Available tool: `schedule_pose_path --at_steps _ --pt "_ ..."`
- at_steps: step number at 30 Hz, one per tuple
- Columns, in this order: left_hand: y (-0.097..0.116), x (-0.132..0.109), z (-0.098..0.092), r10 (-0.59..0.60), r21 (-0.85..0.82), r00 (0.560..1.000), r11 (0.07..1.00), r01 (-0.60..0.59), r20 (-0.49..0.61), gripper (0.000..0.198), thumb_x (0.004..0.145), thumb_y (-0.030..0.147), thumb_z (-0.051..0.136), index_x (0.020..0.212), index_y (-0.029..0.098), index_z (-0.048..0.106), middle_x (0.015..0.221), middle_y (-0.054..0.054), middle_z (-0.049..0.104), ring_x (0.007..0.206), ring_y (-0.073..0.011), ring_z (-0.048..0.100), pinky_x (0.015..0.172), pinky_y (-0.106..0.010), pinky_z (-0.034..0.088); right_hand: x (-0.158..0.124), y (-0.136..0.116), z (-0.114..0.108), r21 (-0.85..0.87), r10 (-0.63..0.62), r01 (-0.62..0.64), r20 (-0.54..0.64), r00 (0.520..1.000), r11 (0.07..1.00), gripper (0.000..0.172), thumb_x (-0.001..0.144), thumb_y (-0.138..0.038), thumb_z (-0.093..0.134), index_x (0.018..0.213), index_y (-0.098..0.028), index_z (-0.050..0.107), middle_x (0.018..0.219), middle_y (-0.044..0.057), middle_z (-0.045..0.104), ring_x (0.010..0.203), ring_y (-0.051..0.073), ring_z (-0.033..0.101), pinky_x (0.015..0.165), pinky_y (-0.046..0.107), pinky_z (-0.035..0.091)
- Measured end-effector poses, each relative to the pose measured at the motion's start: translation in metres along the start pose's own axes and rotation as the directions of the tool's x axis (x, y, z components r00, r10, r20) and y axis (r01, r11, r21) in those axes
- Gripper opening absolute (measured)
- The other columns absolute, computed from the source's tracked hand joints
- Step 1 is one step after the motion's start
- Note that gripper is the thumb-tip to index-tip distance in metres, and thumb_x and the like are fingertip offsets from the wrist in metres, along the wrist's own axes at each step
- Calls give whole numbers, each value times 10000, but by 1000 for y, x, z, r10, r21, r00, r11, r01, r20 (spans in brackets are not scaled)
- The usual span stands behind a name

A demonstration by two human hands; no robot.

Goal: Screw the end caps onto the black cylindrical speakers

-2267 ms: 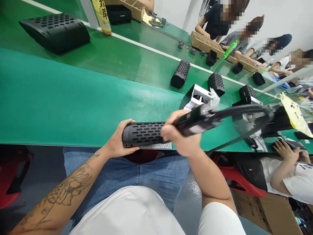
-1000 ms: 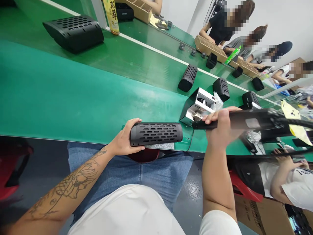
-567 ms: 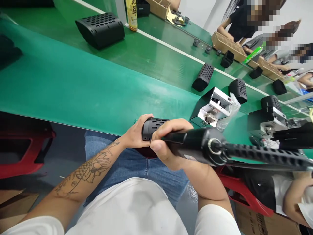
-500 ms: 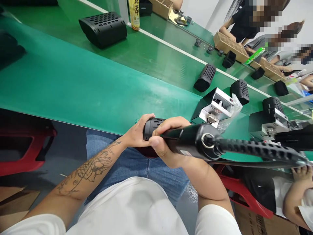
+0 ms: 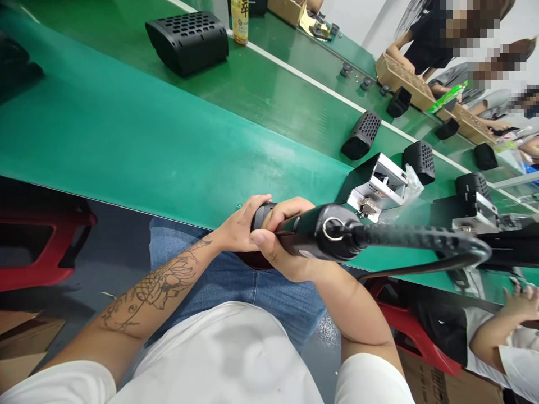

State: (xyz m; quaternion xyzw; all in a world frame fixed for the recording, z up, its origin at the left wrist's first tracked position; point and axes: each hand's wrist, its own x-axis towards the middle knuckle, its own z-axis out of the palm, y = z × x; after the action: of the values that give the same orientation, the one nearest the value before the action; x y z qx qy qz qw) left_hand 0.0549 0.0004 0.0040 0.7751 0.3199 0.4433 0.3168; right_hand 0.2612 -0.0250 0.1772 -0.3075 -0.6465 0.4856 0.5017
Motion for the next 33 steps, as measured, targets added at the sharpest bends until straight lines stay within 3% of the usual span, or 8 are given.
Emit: schedule_pose_path --at_steps 11,15,18,21,23,26,30,33 --pt "-2 0 6 -27 4 1000 1000 27 -12 1353 830 495 1151 1953 333 414 1864 -223 635 1728 -528 714 1439 -768 650 3 6 -5 111 25 -50 217 976 993 439 945 -471 1153 908 -307 748 707 -51 721 538 178 636 597 386 620" --pt "-1 0 3 -53 -4 999 999 53 8 1416 793 486 1182 1962 352 394 1891 -217 613 1746 -526 702 1447 -777 642 8 0 -1 86 31 -45 154 988 995 469 918 -492 1173 903 -308 742 703 -55 715 539 181 640 593 386 621" --pt "0 -2 -7 -19 -19 998 1000 20 66 1397 794 445 1178 1959 340 413 1873 -220 634 1713 -510 735 1429 -778 663 13 -19 -5 123 -58 55 26 998 991 367 996 -491 1106 990 -335 773 644 -93 665 463 160 565 563 375 613" --pt "-8 -2 -24 34 -41 997 999 -31 65 1279 811 431 1173 1898 304 509 1789 -223 721 1651 -501 784 1397 -775 694 7 -42 -25 277 -164 166 -31 986 946 223 1075 -490 1014 1072 -397 812 556 -129 582 340 155 423 482 391 574" --pt "-22 8 -41 6 -18 1000 1000 -6 12 1246 804 457 1180 1867 281 554 1762 -227 747 1633 -509 794 1389 -782 694 -3 -47 -43 362 -149 151 -34 988 920 253 1038 -513 1036 1127 -420 818 493 -137 539 289 178 366 404 415 513" --pt "-56 55 -71 -156 49 976 985 165 -153 1218 788 476 1190 1836 280 599 1769 -208 749 1628 -503 797 1399 -748 683 -13 -36 -60 450 -51 67 -47 998 891 257 1083 -578 981 1138 -408 796 490 -148 501 263 153 287 424 404 502" --pt "-111 171 -95 -279 73 847 935 347 -453 1201 754 351 1216 1786 243 611 1796 -226 714 1684 -490 749 1487 -692 596 1 -4 -56 509 104 -73 -31 994 858 272 1130 -640 894 1091 -390 793 531 -144 407 340 124 244 530 374 570" --pt "-146 256 -91 -367 13 749 894 448 -551 1176 792 223 1200 1787 182 575 1828 -296 646 1739 -474 697 1543 -655 507 20 22 -46 575 170 -145 10 985 806 260 1138 -624 893 1111 -383 799 566 -139 365 391 124 293 544 341 591"
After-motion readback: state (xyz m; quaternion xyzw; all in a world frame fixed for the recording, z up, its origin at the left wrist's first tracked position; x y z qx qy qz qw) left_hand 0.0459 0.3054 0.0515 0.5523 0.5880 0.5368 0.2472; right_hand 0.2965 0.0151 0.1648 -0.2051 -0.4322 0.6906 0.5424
